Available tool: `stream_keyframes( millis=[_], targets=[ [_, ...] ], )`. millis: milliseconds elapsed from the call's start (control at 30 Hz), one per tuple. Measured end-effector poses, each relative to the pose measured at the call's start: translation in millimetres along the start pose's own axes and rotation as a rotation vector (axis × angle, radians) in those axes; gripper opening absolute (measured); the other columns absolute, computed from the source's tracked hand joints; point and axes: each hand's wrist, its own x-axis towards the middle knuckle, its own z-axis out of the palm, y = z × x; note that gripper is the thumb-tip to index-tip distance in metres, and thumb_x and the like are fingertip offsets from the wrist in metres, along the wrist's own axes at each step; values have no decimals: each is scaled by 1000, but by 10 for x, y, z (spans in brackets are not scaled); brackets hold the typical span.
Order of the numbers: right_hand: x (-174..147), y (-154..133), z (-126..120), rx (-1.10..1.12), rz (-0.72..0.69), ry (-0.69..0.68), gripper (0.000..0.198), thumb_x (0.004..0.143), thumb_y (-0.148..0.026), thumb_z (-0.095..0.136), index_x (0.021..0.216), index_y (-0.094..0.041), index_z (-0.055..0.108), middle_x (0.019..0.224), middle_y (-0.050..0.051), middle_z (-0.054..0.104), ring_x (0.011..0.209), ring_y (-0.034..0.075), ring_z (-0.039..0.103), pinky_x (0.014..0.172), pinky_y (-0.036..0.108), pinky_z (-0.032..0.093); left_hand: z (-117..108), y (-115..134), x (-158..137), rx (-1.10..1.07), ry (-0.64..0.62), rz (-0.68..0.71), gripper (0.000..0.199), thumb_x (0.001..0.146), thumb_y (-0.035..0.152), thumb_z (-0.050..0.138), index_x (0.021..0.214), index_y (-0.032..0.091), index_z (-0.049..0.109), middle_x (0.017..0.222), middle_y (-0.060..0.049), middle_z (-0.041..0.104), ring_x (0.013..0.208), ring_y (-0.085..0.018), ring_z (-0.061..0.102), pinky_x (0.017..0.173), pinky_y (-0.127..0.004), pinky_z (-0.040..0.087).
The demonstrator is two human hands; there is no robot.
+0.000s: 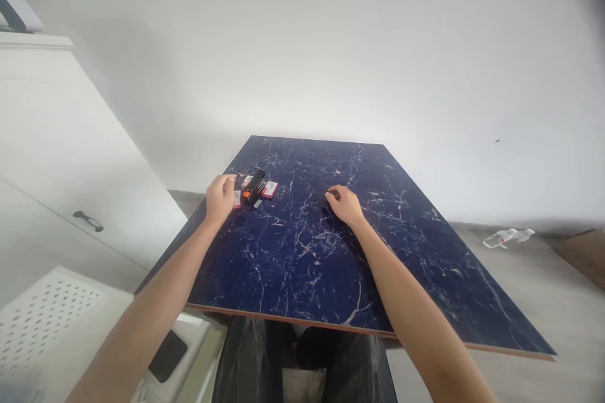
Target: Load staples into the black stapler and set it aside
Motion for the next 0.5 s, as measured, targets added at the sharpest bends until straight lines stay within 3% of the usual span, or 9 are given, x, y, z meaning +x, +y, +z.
stream_keyframes(
  millis=[67, 167, 233, 300, 367, 433, 500],
  targets=[
    [-89, -51, -6, -67, -118, -30, 26, 92, -34, 58, 112, -20, 68, 108, 9, 71, 101, 26, 65, 97, 41, 50, 3, 155, -61, -15, 23, 53, 34, 104, 36, 40, 113, 19, 67, 111, -9, 71, 104, -22, 67, 95, -35, 51],
    [-272, -108, -51, -109, -293, -87, 36, 95, -36, 55, 125, -20, 63, 117, 10, 69, 111, 29, 62, 101, 45, 49, 103, 467, -188, -35, -67, 182, 33, 104, 36, 41, 114, 19, 67, 112, -9, 71, 107, -23, 66, 97, -37, 51],
    [-372, -115, -94, -78, -310, -96, 46, 96, -40, 53, 138, -21, 55, 127, 11, 65, 114, 28, 62, 100, 45, 50, 241, 710, -297, -41, -192, 264, 36, 105, 37, 39, 117, 20, 68, 114, -10, 71, 111, -24, 65, 100, -40, 51],
    [-426, -109, -123, -45, -299, -95, 60, 95, -42, 55, 151, -23, 42, 140, 12, 58, 120, 29, 61, 102, 46, 51, 427, 963, -411, -56, -375, 354, 40, 106, 39, 36, 131, 21, 63, 127, -9, 69, 122, -25, 61, 108, -44, 47],
    [-437, -98, -125, -34, -310, -106, 75, 91, -43, 59, 158, -25, 30, 151, 13, 48, 131, 31, 54, 108, 49, 47, 645, 1202, -506, -71, -530, 434, 48, 107, 42, 33, 147, 22, 50, 149, -9, 55, 140, -26, 49, 118, -47, 38],
    [-427, -86, -108, -43, -336, -115, 83, 89, -41, 61, 161, -23, 23, 159, 15, 38, 143, 33, 43, 115, 51, 40, 867, 1399, -564, -90, -591, 419, 55, 107, 46, 31, 154, 19, 41, 159, -10, 44, 148, -26, 39, 123, -46, 32],
    [-411, -73, -87, -63, -354, -129, 86, 88, -39, 61, 162, -18, 22, 162, 17, 33, 150, 33, 33, 120, 53, 34, 1056, 1532, -582, -100, -647, 387, 61, 106, 50, 33, 156, 17, 38, 159, -13, 43, 148, -28, 38, 122, -47, 33]
  ],
)
